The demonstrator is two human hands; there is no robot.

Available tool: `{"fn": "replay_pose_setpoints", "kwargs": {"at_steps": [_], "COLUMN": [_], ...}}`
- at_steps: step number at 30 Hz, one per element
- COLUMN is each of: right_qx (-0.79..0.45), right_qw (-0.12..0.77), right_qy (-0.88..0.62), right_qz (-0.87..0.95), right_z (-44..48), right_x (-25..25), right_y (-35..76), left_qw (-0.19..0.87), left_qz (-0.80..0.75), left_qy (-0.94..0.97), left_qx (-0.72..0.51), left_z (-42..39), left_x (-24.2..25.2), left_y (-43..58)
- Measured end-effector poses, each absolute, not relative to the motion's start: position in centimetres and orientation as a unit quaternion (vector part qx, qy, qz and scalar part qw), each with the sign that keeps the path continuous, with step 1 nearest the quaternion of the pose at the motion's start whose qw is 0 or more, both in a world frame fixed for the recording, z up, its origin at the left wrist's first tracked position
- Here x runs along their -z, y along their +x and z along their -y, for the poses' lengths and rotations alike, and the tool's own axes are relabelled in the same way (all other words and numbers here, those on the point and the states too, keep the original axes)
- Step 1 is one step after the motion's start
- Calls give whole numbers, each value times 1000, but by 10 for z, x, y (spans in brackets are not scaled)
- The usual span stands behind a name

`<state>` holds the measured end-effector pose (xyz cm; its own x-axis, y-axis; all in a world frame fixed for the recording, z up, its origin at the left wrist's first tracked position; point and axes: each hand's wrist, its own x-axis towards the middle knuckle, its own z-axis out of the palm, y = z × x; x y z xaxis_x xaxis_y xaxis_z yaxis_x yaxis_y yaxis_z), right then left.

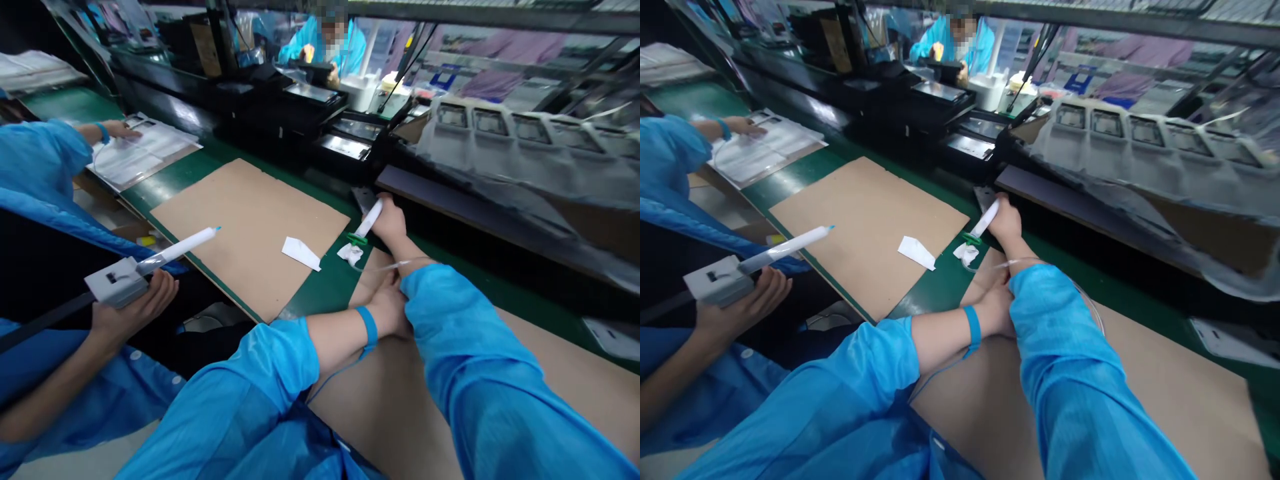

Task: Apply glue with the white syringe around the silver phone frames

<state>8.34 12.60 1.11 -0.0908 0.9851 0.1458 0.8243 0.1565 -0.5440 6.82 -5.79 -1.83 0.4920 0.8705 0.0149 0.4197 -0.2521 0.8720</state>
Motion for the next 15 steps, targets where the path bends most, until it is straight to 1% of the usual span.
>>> {"fn": "replay_pose_setpoints", "kwargs": {"at_steps": [2, 6, 11, 15], "right_qx": [-188, -229, -230, -153], "right_qw": [273, 340, 407, 437], "right_qy": [-616, -585, -560, -589], "right_qz": [715, 700, 684, 662], "right_z": [-112, -73, -8, 53], "right_x": [-16, -28, -37, -12], "right_y": [101, 131, 192, 268], "left_qw": [328, 221, 151, 142], "left_qz": [-442, -447, -442, -381], "left_qy": [806, 853, 875, 901], "left_qx": [-219, -153, -130, -149], "left_z": [59, 62, 58, 61], "left_x": [14, 7, 5, -1], "left_y": [64, 58, 49, 48]}}
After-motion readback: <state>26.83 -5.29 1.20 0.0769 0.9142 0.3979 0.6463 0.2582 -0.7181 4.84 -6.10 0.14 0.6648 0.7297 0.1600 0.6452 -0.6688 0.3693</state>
